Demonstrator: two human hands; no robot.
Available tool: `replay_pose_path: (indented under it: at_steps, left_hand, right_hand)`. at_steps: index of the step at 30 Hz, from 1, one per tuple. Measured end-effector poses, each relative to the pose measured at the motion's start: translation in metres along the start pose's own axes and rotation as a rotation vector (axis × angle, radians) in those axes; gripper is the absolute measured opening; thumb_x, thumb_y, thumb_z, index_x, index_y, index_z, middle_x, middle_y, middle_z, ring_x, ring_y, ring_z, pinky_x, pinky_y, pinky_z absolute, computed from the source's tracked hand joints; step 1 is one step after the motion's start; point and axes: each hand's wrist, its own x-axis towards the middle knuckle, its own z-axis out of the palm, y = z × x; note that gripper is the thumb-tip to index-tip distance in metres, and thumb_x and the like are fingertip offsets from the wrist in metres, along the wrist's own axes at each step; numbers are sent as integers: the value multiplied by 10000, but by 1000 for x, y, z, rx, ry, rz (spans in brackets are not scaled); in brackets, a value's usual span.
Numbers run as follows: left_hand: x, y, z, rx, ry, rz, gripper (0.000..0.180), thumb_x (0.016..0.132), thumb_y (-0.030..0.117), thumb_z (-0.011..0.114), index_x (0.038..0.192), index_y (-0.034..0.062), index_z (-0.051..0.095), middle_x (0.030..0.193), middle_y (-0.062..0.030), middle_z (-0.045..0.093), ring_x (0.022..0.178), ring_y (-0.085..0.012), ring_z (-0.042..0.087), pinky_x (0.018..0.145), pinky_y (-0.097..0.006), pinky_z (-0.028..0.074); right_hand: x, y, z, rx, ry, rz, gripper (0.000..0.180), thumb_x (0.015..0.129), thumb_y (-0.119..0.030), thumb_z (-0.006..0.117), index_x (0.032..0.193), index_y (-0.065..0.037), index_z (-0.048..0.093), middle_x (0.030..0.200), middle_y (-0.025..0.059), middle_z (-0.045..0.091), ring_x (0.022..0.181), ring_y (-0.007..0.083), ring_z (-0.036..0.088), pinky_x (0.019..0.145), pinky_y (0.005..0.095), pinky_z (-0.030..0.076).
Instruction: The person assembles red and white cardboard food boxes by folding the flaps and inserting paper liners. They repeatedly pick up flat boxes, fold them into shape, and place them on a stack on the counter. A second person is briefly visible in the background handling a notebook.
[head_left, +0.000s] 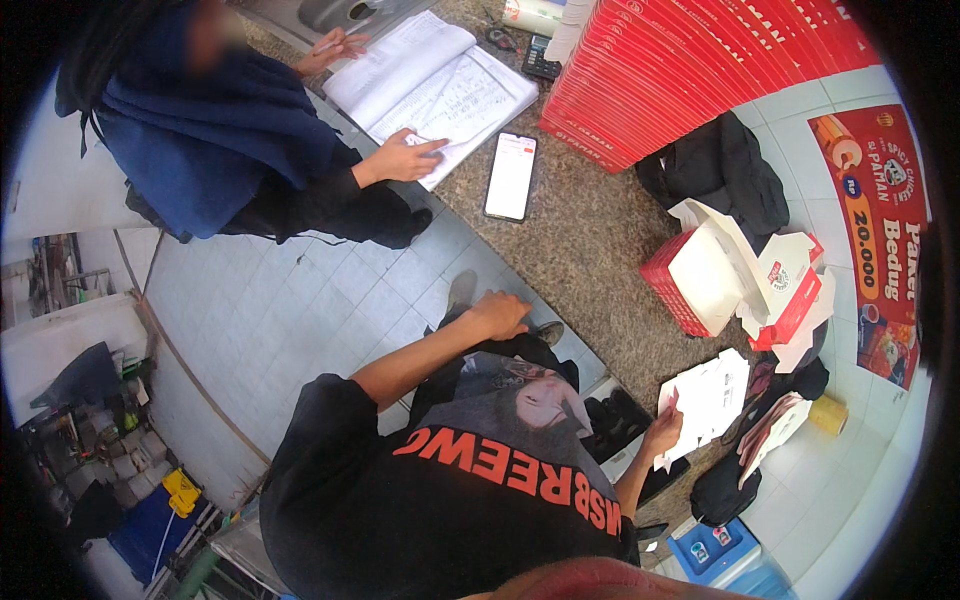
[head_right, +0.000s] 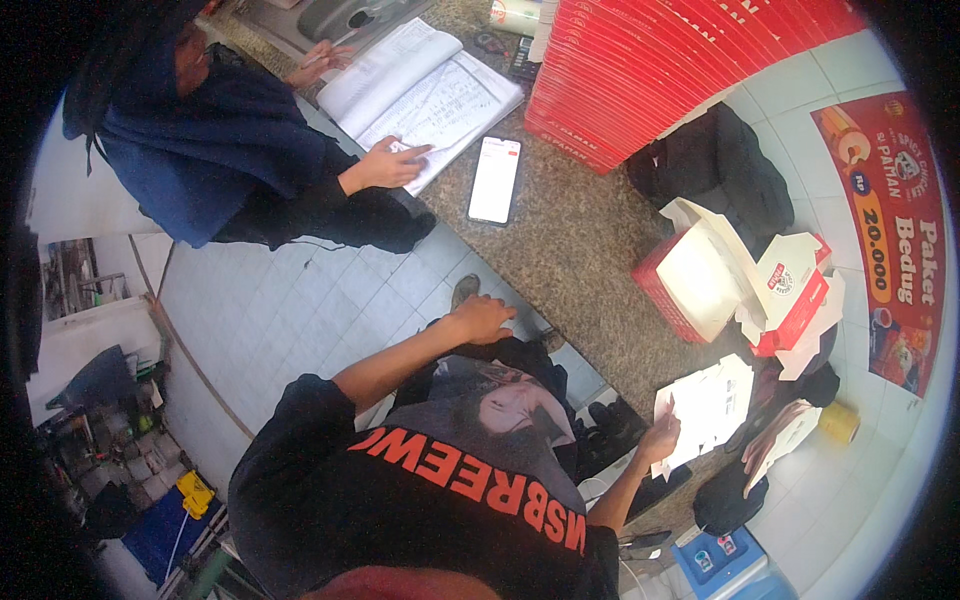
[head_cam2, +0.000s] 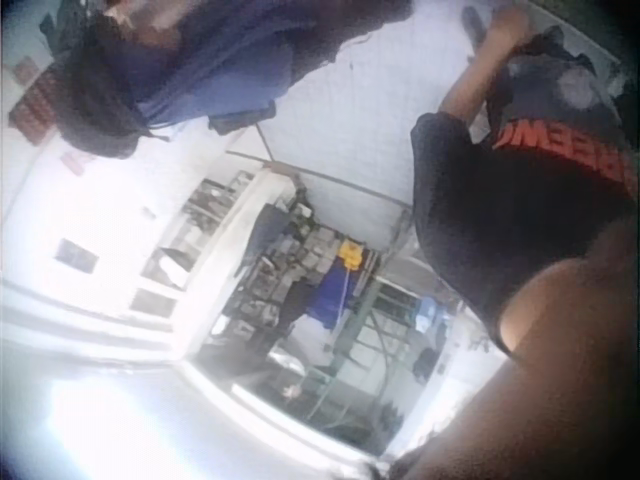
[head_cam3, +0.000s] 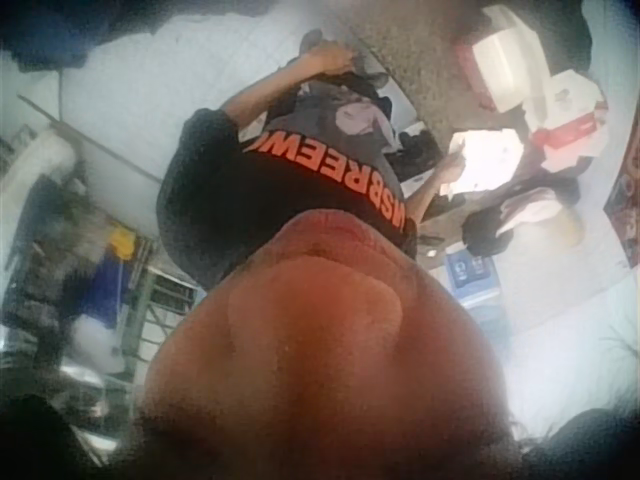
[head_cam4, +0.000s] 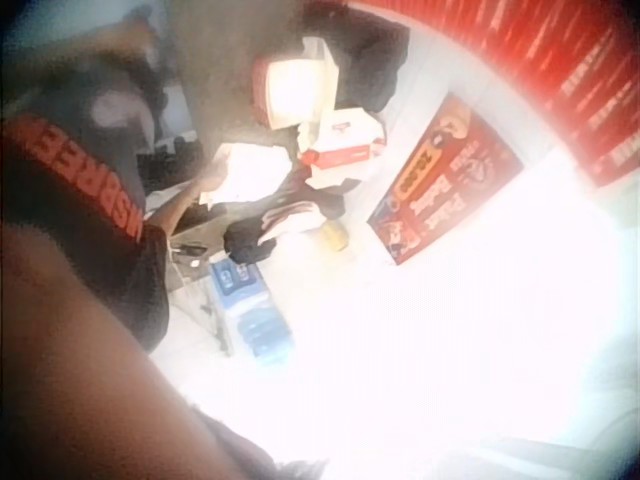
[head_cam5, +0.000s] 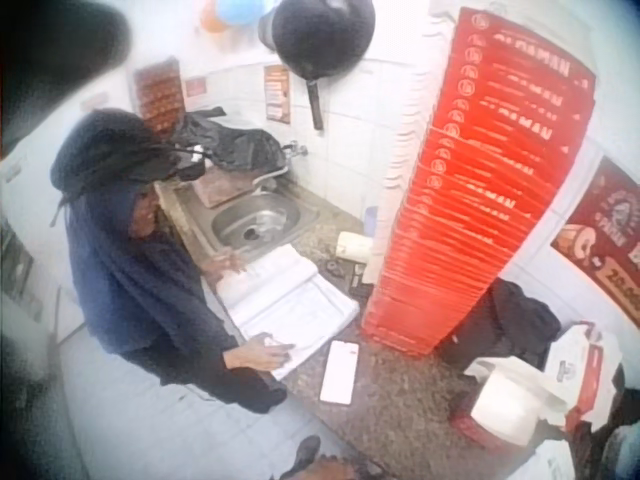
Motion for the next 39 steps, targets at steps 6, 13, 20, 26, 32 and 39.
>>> replay_pose_path:
  at_steps: [6, 13, 20, 26, 32, 39]
  left_hand:
    - [-2, 0, 3, 35, 9, 15, 441, 956, 418, 635, 1258, 96, 631, 1174, -183, 673, 1117, -399, 640, 932, -544, 510]
    - [-5, 1, 8, 34, 42, 20, 427, 955, 420, 638, 1229, 93, 645, 1166, -188, 671, 1106, -396, 640, 915, -543, 516]
    - [-2, 11, 7, 34, -14, -21, 443, 965, 418, 627, 1252, 82, 649, 1213, -207, 669, 1177, -413, 617, 953, -566, 479]
    - [7, 9, 20, 117, -7, 4, 398, 968, 390, 614, 1244, 104, 639, 1152, -188, 674, 1101, -398, 647, 915, -575, 506]
    - [6, 13, 21, 127, -1, 31, 393, 972, 379, 609, 1252, 104, 634, 1150, -180, 676, 1092, -405, 645, 918, -571, 497]
    - [1, 15, 21, 114, 21, 24, 403, 979, 397, 601, 1252, 102, 637, 1153, -187, 676, 1086, -406, 647, 899, -553, 511]
  right_hand:
    - [1, -2, -7, -121, 63, 137, 233, 969, -307, 626, 1020, -81, 606, 774, 226, 690, 709, 459, 678, 630, 546, 493]
    - [5, -1, -21, 6, 228, 100, 295, 970, -348, 618, 1050, -65, 649, 842, 209, 722, 734, 430, 702, 608, 514, 516]
    - [10, -6, -43, 153, 272, 140, 320, 986, -264, 640, 1194, -27, 585, 1041, 241, 709, 876, 476, 694, 748, 497, 559]
    - [28, 15, -50, -46, 234, -180, 189, 905, -81, 640, 1092, -65, 661, 1123, 181, 666, 1015, 406, 661, 834, 466, 533]
    - [40, -1, -51, 1, 164, -132, 136, 906, -108, 662, 1035, -91, 703, 1031, 130, 659, 934, 366, 663, 787, 446, 542]
    - [44, -3, -52, -267, 210, -177, 716, 776, -537, 799, 1192, 7, 588, 1156, 190, 617, 1019, 427, 620, 801, 504, 503]
